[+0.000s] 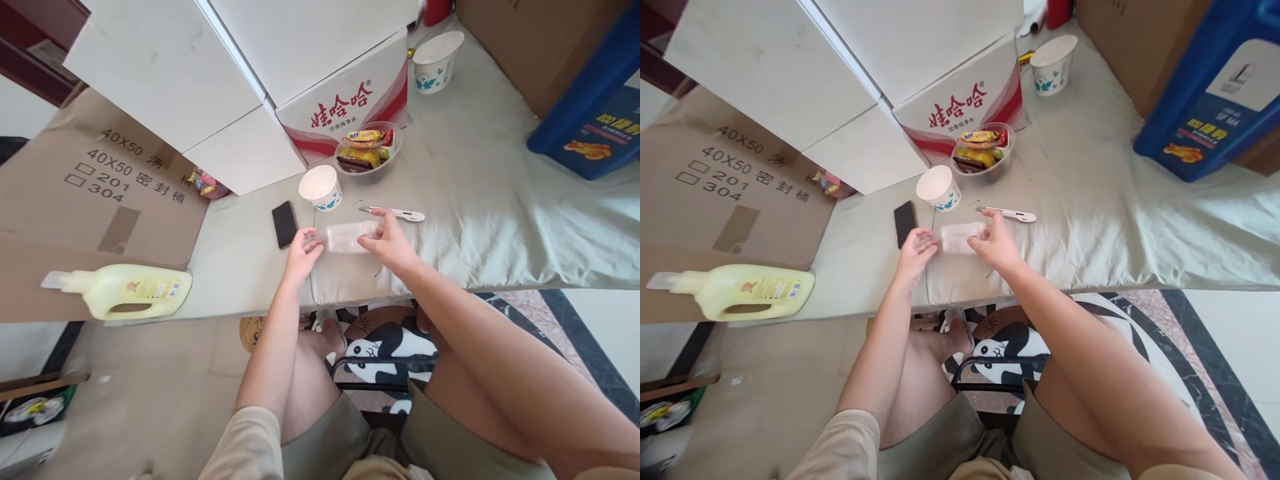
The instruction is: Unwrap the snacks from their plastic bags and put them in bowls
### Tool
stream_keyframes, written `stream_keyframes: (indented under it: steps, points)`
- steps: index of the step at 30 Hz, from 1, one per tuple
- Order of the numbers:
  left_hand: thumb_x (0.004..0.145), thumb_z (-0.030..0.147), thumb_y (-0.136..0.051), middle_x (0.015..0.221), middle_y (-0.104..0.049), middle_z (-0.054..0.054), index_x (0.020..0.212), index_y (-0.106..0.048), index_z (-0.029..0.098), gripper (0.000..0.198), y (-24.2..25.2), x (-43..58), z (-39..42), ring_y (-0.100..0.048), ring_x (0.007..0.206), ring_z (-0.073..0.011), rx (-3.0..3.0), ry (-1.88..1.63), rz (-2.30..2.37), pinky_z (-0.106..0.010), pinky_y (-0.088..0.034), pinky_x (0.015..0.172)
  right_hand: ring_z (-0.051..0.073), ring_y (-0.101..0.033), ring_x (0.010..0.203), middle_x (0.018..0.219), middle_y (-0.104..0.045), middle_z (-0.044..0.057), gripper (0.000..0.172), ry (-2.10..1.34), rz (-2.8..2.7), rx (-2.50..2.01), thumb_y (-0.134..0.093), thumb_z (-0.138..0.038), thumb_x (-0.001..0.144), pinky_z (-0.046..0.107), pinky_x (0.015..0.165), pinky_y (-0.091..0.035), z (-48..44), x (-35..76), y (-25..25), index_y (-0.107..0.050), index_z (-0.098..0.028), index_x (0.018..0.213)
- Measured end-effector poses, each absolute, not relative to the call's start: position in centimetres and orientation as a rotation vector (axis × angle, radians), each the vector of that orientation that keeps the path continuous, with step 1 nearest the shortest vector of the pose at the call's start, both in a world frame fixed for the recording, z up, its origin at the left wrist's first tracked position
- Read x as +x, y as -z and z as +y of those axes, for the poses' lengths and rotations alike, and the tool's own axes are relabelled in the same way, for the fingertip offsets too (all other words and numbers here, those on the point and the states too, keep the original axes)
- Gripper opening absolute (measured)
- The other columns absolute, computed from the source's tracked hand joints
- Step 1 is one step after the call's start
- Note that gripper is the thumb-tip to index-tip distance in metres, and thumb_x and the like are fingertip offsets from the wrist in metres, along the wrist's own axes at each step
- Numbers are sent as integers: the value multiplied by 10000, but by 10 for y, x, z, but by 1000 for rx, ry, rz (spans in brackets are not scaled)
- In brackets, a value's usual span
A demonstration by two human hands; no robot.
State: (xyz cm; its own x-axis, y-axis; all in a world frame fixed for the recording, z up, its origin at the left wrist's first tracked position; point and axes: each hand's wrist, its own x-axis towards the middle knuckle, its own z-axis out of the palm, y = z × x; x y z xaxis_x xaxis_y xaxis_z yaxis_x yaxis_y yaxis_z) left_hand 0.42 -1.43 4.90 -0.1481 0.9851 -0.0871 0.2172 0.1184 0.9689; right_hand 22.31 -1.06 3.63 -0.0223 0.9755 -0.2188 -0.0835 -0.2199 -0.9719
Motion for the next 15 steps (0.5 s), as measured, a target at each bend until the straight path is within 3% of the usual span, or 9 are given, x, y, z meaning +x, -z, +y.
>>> stream_keyframes:
  steps: [3,5,7,10,13,15]
  points:
    - [735,274,-773,957,-658,-36,933,-605,191,273,-50,5,-8,-668,878,-142,1398,-1223,1663,-289,-525,833,159,-530,676,705,-568,-36,183,-1278,-1116,-1280,-615,-328,697,309,653,-389,-6,216,-39,-552,-235,842]
    - [743,396,-807,1060,-698,-84,1034,-631,199,393,-54,14,-3,-681,1029,-207,1501,-1130,1533,-335,-526,909,147,-475,635,673,-529,-40,115,-1285,-1167,-1223,-575,-334,717,308,634,-357,-5,210,-44,-527,-235,752]
    - [705,525,-842,1190,-705,-117,1151,-632,212,584,-56,28,4,-668,1139,-257,1523,-1025,1364,-363,-524,946,141,-447,621,653,-502,-47,133,-1391,-1147,-1082,-582,-350,705,301,626,-348,-4,204,-47,-519,-237,737]
    - [669,695,-807,1105,-738,-121,1125,-666,183,700,-56,44,19,-693,1032,-273,1483,-912,1241,-365,-535,870,165,-540,731,744,-587,-16,195,-1642,-942,-803,-600,-411,692,300,696,-413,0,200,-49,-565,-233,765]
    - [725,736,-733,969,-744,-96,991,-698,169,627,-60,40,42,-681,922,-242,1527,-941,1339,-346,-518,809,198,-644,904,1001,-701,29,272,-1750,-721,-788,-574,-441,731,331,821,-466,8,202,-50,-640,-244,906]
    - [852,645,-659,929,-723,-75,917,-686,184,466,-72,27,62,-653,892,-214,1687,-1021,1569,-336,-496,804,200,-673,955,1114,-713,36,282,-1712,-671,-926,-554,-430,767,343,868,-462,12,206,-52,-659,-254,960]
